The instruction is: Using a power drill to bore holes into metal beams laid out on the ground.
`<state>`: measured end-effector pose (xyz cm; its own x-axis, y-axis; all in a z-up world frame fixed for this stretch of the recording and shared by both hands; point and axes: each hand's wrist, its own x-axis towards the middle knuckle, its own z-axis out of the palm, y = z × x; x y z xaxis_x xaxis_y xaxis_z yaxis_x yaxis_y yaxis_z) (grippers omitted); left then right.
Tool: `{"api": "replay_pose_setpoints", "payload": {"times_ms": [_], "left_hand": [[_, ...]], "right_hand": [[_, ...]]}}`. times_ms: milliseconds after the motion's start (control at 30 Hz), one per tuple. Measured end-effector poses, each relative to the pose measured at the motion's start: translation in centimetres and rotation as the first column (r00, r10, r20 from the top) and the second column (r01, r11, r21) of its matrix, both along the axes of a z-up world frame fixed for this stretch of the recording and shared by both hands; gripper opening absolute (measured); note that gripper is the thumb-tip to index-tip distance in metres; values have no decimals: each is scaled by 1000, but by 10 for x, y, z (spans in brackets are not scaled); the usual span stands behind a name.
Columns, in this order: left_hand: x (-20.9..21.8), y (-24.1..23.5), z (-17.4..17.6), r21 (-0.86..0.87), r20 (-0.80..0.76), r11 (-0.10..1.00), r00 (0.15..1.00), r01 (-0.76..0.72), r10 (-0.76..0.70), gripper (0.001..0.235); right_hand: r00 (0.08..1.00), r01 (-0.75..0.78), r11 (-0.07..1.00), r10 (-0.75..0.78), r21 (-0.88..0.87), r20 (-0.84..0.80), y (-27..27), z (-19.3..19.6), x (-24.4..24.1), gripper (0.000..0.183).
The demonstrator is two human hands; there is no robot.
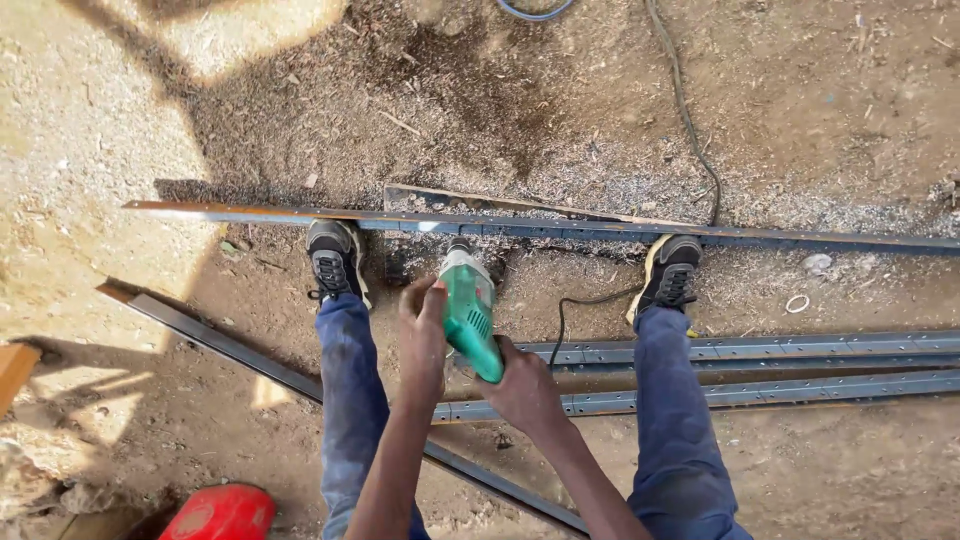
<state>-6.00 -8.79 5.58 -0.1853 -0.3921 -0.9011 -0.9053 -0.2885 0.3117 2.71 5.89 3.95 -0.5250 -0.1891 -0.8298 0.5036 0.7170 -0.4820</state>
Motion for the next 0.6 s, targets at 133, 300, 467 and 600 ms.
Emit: {"api": "replay_pose_setpoints", "payload": {"times_ms": [133, 300, 467, 600], "left_hand": [[40, 22, -31, -287, 70, 920, 964, 267, -258, 38], [76, 17, -49, -667, 221, 459, 744, 587, -631, 15], [86, -17, -36, -482, 115, 387, 494, 786, -862, 15], [97, -31, -47, -452, 141, 261, 358, 853, -923, 15]], "right_hand": [[996, -75, 997, 74, -24, -42, 6, -19, 25, 48], [938, -345, 938, 345, -22, -23, 6, 12, -6, 51], [838, -545, 838, 545, -5, -2, -1, -10, 24, 47], [864, -504, 863, 503, -31, -27, -9, -12, 37, 52]]}}
